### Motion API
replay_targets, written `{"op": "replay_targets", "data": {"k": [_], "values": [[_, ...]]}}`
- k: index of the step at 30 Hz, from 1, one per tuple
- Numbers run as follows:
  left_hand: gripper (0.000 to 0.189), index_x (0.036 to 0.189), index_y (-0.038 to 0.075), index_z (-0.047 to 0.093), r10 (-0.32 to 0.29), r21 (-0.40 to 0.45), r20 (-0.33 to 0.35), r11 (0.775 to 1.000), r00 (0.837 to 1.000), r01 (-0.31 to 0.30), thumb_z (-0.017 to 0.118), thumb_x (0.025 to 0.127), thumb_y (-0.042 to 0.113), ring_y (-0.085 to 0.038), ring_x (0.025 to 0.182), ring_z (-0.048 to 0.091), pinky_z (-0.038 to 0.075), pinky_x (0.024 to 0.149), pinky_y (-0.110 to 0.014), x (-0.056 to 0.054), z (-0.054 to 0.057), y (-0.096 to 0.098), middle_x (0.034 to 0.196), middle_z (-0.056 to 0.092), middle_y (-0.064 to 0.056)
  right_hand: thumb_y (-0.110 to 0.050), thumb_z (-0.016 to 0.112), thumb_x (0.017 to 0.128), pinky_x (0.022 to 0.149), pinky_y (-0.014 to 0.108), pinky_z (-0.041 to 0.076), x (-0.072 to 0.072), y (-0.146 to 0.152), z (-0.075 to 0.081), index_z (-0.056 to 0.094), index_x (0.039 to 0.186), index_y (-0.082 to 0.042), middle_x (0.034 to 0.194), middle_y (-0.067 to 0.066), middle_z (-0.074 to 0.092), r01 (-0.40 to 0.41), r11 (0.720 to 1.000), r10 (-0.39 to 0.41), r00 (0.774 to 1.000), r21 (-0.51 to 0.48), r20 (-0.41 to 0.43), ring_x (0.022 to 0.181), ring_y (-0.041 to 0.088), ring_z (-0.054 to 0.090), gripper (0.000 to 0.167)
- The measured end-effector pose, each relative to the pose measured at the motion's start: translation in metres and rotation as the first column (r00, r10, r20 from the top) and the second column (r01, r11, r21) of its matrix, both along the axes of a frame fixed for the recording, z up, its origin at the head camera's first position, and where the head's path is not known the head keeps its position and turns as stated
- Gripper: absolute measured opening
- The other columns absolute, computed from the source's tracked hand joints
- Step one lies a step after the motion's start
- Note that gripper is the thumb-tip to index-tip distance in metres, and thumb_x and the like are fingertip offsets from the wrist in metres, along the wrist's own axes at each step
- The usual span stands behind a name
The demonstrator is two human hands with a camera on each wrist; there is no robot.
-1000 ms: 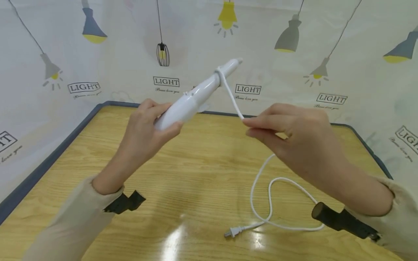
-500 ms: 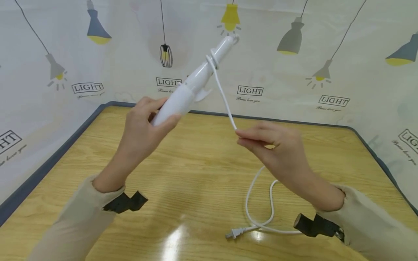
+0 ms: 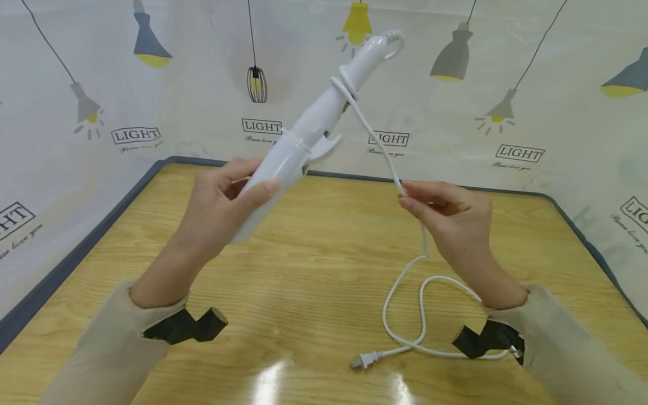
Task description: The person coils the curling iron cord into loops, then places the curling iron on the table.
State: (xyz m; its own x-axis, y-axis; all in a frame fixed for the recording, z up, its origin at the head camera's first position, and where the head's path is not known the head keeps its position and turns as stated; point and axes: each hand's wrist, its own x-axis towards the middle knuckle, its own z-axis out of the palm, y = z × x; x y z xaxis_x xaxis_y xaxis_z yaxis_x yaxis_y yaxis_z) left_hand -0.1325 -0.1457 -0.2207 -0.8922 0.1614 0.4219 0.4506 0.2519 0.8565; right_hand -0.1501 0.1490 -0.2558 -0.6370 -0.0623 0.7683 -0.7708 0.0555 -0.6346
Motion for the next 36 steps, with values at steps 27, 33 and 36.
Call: {"op": "replay_targets", "data": {"k": [27, 33, 36], "values": [[0.033, 0.117, 0.006, 0.063, -0.521, -0.09, -0.142, 0.854, 0.842, 0.513, 0.065, 0.084, 0.01, -0.024, 0.076, 0.053, 0.05, 0.055, -0.032, 0.006, -0.017, -0.009, 0.095, 0.057, -0.011, -0.002, 0.069, 0.079, 0.066, 0.022, 0.051, -0.067, 0.035, 0.013, 0.073, 0.087, -0.009, 0.083, 0.003, 0.069, -0.459, 0.878, 0.392, 0.852, 0.136, 0.346, 0.074, 0.013, 0.063, 0.011], [0.038, 0.121, 0.011, 0.062, -0.6, -0.196, -0.097, 0.794, 0.794, 0.576, 0.065, 0.083, 0.008, -0.022, 0.077, 0.052, 0.049, 0.056, -0.032, 0.006, -0.018, -0.016, 0.099, 0.056, -0.006, 0.004, 0.069, 0.077, 0.058, 0.026, 0.052, -0.078, 0.033, 0.041, 0.072, 0.087, 0.003, 0.084, 0.012, 0.069, -0.648, 0.732, 0.495, 0.718, 0.212, 0.489, 0.072, 0.021, 0.065, 0.011], [0.039, 0.12, 0.01, 0.062, -0.624, -0.264, -0.083, 0.765, 0.777, 0.587, 0.067, 0.081, 0.007, -0.02, 0.077, 0.052, 0.049, 0.056, -0.03, 0.006, -0.018, -0.019, 0.099, 0.055, -0.002, 0.006, 0.07, 0.075, 0.061, 0.026, 0.052, -0.076, 0.03, 0.056, 0.071, 0.084, 0.004, 0.081, 0.011, 0.069, -0.598, 0.702, 0.372, 0.772, 0.388, 0.516, 0.071, 0.019, 0.064, 0.01]]}}
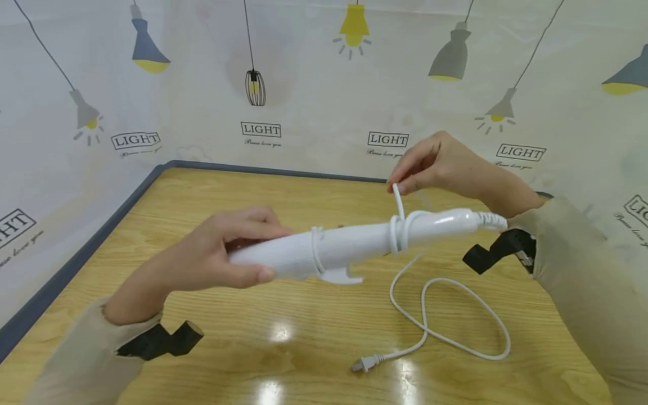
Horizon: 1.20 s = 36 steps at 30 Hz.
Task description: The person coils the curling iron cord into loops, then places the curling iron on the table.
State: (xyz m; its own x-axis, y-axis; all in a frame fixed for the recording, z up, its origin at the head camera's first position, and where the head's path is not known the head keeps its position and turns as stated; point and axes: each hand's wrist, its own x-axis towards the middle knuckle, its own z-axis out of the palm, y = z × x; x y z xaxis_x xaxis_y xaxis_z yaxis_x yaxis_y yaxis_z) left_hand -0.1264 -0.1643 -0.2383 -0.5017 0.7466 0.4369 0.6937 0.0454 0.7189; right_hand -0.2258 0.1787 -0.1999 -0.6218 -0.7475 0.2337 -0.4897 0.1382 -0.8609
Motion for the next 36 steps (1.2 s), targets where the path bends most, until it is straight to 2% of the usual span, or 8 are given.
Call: {"op": "replay_targets", "data": {"k": [5, 9, 13, 17, 22, 27, 32, 36], "values": [[0.039, 0.117, 0.008, 0.063, -0.029, -0.094, -0.026, 0.995, 0.999, 0.027, 0.068, 0.079, 0.007, -0.015, 0.074, 0.052, 0.047, 0.056, -0.028, 0.002, 0.0, -0.003, 0.097, 0.055, 0.002, 0.001, 0.072, 0.075, 0.059, 0.023, 0.05, 0.004, -0.005, 0.019, 0.072, 0.081, 0.0, 0.077, 0.01, 0.068, -0.022, 0.978, 0.047, 0.992, 0.208, -0.114, 0.065, 0.015, 0.062, 0.006], [0.039, 0.117, 0.009, 0.063, -0.044, -0.127, 0.0, 0.991, 0.999, 0.043, 0.067, 0.079, 0.006, -0.015, 0.073, 0.052, 0.048, 0.056, -0.028, 0.003, -0.001, -0.004, 0.096, 0.055, 0.003, -0.003, 0.072, 0.076, 0.058, 0.023, 0.049, 0.008, -0.012, 0.033, 0.072, 0.081, -0.004, 0.076, 0.009, 0.068, -0.035, 0.951, 0.095, 0.979, 0.307, -0.18, 0.063, 0.015, 0.062, 0.005], [0.039, 0.118, 0.009, 0.062, -0.064, -0.125, 0.006, 0.99, 0.998, 0.064, 0.067, 0.079, 0.007, -0.015, 0.073, 0.052, 0.048, 0.056, -0.028, 0.003, -0.003, -0.003, 0.097, 0.055, 0.003, -0.006, 0.072, 0.077, 0.061, 0.025, 0.051, 0.01, -0.022, 0.041, 0.073, 0.081, -0.005, 0.077, 0.005, 0.069, -0.057, 0.925, 0.132, 0.975, 0.375, -0.178, 0.066, 0.018, 0.064, 0.004], [0.041, 0.119, 0.011, 0.062, -0.074, -0.115, -0.022, 0.991, 0.997, 0.071, 0.069, 0.078, 0.008, -0.014, 0.074, 0.051, 0.047, 0.056, -0.027, 0.003, -0.003, -0.004, 0.098, 0.054, 0.002, -0.006, 0.073, 0.076, 0.063, 0.028, 0.052, 0.011, -0.027, 0.037, 0.073, 0.08, -0.006, 0.077, 0.005, 0.068, -0.091, 0.914, 0.147, 0.982, 0.395, -0.115, 0.068, 0.018, 0.064, 0.005], [0.045, 0.118, 0.013, 0.063, -0.063, -0.08, -0.105, 0.995, 0.992, 0.055, 0.072, 0.075, 0.009, -0.012, 0.076, 0.051, 0.045, 0.056, -0.024, 0.008, 0.003, -0.006, 0.098, 0.054, 0.003, -0.004, 0.074, 0.075, 0.063, 0.029, 0.053, 0.01, -0.025, 0.017, 0.072, 0.079, -0.002, 0.076, 0.009, 0.067, -0.15, 0.927, 0.173, 0.984, 0.343, -0.038, 0.066, 0.018, 0.064, 0.006], [0.043, 0.118, 0.012, 0.062, -0.108, -0.076, -0.165, 0.992, 0.98, 0.096, 0.071, 0.077, 0.015, -0.01, 0.077, 0.05, 0.044, 0.056, -0.022, 0.012, 0.007, -0.001, 0.097, 0.053, 0.003, -0.004, 0.074, 0.074, 0.063, 0.031, 0.053, 0.011, -0.037, 0.002, 0.072, 0.079, -0.002, 0.076, 0.008, 0.067, -0.218, 0.915, 0.22, 0.975, 0.339, 0.033, 0.067, 0.018, 0.064, 0.006], [0.038, 0.117, 0.012, 0.062, -0.139, -0.159, -0.133, 0.98, 0.981, 0.117, 0.07, 0.08, 0.019, -0.008, 0.078, 0.05, 0.045, 0.059, -0.02, 0.015, 0.004, 0.007, 0.098, 0.053, 0.005, -0.009, 0.074, 0.075, 0.065, 0.032, 0.052, 0.019, -0.057, 0.012, 0.073, 0.078, -0.01, 0.077, 0.001, 0.067, -0.229, 0.859, 0.257, 0.966, 0.458, -0.001, 0.072, 0.017, 0.064, 0.004], [0.036, 0.115, 0.011, 0.063, -0.115, -0.189, -0.111, 0.977, 0.987, 0.093, 0.07, 0.08, 0.016, -0.009, 0.078, 0.05, 0.047, 0.06, -0.022, 0.013, -0.001, 0.007, 0.096, 0.052, 0.005, -0.009, 0.074, 0.076, 0.065, 0.03, 0.051, 0.025, -0.062, 0.032, 0.072, 0.078, -0.013, 0.077, -0.002, 0.066, -0.175, 0.848, 0.258, 0.961, 0.5, -0.102, 0.072, 0.013, 0.062, 0.004]]}}
